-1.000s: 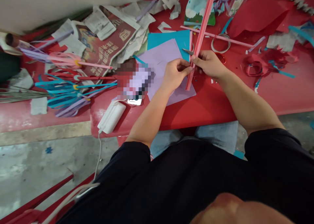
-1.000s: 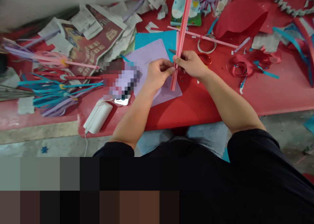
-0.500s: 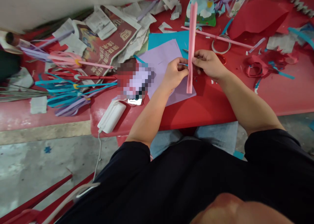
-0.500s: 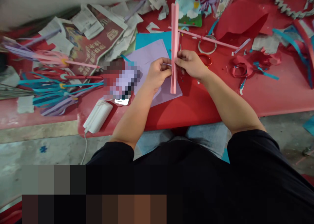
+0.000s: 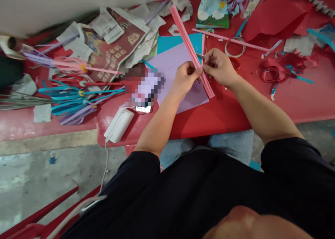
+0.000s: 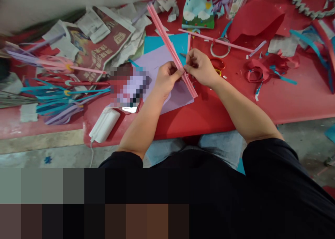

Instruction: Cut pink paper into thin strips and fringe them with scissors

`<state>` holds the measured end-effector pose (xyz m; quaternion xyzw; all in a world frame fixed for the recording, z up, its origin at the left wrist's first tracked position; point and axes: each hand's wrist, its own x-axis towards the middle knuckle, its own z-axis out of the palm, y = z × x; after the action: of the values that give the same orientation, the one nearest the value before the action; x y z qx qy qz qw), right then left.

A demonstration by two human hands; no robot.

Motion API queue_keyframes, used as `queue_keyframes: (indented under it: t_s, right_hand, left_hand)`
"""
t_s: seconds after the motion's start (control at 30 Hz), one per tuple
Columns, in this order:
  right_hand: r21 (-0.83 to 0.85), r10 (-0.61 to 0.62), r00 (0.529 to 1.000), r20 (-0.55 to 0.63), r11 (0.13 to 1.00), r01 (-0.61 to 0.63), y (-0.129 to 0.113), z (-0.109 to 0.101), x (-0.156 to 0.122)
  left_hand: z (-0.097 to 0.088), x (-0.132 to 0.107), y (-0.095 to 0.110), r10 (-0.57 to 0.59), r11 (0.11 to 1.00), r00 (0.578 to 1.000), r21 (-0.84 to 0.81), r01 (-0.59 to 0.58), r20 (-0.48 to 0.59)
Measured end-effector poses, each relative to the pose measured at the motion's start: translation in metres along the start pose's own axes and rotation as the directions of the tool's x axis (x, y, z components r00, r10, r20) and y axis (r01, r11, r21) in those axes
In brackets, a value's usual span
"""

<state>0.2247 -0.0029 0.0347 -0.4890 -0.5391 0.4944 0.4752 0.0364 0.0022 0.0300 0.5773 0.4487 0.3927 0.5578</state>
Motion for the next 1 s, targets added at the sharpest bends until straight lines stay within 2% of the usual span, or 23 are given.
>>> queue_keyframes:
  t_s: [0.13, 0.23, 0.43, 0.63, 0.83, 1.0]
  right_hand:
    - [-0.122, -0.174, 0.984, 0.037, 0.977, 0.178, 0.009, -0.003, 0.004]
    - [-0.202, -0.219, 0.974, 0.064, 0.953, 0.227, 0.009, -0.003, 0.001]
    - [-0.28, -0.274, 0.961, -0.021, 0.925, 0.258, 0.004, 0.006, -0.013]
    - [-0.309, -0.296, 0.954, -0.038, 0.912, 0.271, 0.003, 0.011, -0.015]
    - [-0.351, -0.298, 0.954, -0.026, 0.896, 0.27, 0.003, 0.008, -0.014]
    - [-0.4, -0.28, 0.96, -0.009, 0.881, 0.253, -0.004, 0.005, -0.016]
  left_hand:
    - [-0.003, 0.004, -0.009, 0.087, 0.996, 0.995, 0.021, -0.086, -0.054]
    - [-0.004, 0.003, -0.011, 0.149, 0.986, 0.982, 0.091, -0.139, -0.112]
    - [0.001, -0.005, -0.002, 0.261, 0.944, 0.949, 0.252, -0.213, -0.175]
    - [0.0, -0.006, 0.0, 0.261, 0.945, 0.953, 0.242, -0.221, -0.151]
    - [0.0, -0.006, -0.001, 0.3, 0.919, 0.949, 0.295, -0.26, -0.097]
    - [0.002, -0.007, -0.003, 0.301, 0.926, 0.949, 0.266, -0.268, -0.09]
